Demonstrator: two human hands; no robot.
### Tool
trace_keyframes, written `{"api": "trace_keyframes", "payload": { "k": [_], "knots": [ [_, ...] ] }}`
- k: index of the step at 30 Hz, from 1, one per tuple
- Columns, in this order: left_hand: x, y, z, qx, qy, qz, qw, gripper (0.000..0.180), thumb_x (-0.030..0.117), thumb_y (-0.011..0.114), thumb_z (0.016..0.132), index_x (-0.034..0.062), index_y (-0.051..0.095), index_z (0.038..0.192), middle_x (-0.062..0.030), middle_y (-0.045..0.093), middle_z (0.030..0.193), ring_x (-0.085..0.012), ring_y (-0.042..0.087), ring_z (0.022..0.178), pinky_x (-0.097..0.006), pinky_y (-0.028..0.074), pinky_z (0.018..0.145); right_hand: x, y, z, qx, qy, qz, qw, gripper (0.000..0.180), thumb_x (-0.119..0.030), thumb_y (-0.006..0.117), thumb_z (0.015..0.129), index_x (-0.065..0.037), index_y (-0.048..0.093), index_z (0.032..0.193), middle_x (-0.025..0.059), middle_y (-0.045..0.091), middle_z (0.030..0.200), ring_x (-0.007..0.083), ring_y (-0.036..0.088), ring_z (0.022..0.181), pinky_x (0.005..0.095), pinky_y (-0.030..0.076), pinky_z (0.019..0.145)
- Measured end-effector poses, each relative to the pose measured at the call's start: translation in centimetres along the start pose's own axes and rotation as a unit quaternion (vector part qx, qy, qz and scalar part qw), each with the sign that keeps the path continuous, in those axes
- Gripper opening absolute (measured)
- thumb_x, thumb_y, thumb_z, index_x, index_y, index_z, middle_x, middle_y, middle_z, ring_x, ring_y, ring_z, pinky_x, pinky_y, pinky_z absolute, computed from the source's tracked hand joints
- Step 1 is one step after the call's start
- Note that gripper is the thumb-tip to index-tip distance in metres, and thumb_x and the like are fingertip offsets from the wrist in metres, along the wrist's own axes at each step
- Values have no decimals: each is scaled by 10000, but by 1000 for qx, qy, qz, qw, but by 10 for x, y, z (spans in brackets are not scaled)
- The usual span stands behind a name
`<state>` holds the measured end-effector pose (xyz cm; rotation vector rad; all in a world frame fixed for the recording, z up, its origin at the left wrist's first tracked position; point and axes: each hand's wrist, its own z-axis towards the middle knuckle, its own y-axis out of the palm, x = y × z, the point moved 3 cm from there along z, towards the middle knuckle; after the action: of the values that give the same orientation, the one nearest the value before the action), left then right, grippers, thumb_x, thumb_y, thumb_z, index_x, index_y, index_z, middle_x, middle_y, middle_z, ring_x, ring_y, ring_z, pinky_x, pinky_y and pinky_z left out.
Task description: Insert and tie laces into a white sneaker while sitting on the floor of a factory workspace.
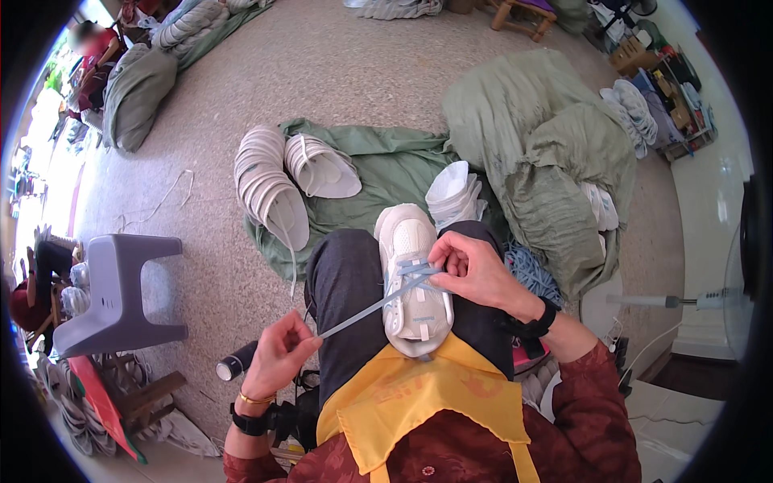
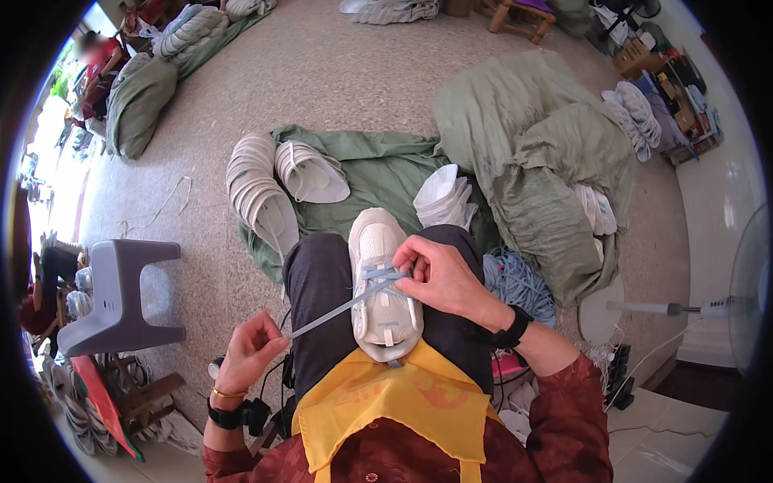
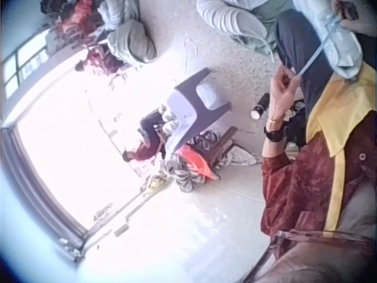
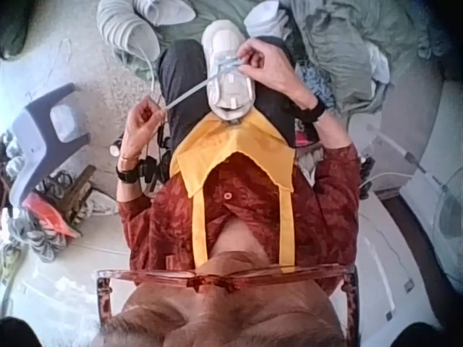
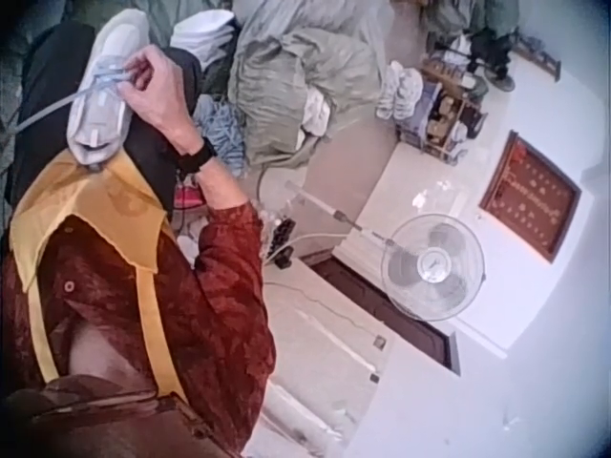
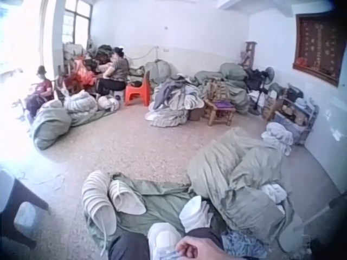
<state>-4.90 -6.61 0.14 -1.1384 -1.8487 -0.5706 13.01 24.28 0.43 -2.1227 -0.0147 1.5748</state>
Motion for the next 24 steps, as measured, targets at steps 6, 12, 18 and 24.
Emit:
{"api": "trace_keyframes", "payload": {
  "k": [6,12,18,24],
  "knots": [
    [-23,-4,3,-19,-11,-37,999,168,48,718,956,48,565,887,58,570,821,-6,510,738,-197,416,631,0,3,-8,14,-5,32,999,240,-72,806,844,-12,660,1024,39,664,947,95,615,699,256,507,621],
    [-17,13,10,-24,74,31,996,154,30,689,971,40,548,911,45,570,829,-24,522,745,-208,422,645,-26,8,-25,42,-65,-72,994,202,-115,797,889,0,664,989,73,624,892,149,641,707,283,520,632],
    [8,8,14,21,118,-16,993,144,-12,674,967,41,540,965,40,563,856,-33,530,770,-213,438,680,-33,15,-24,31,-135,-185,973,154,-114,766,879,-14,658,925,109,614,893,269,644,737,380,542,664],
    [44,6,19,70,155,-33,985,163,-17,663,971,52,517,955,49,539,831,-19,493,736,-200,411,657,-51,23,-26,36,-305,-352,884,96,-31,686,817,-22,624,890,109,595,871,282,646,809,405,545,670]
  ]
}}
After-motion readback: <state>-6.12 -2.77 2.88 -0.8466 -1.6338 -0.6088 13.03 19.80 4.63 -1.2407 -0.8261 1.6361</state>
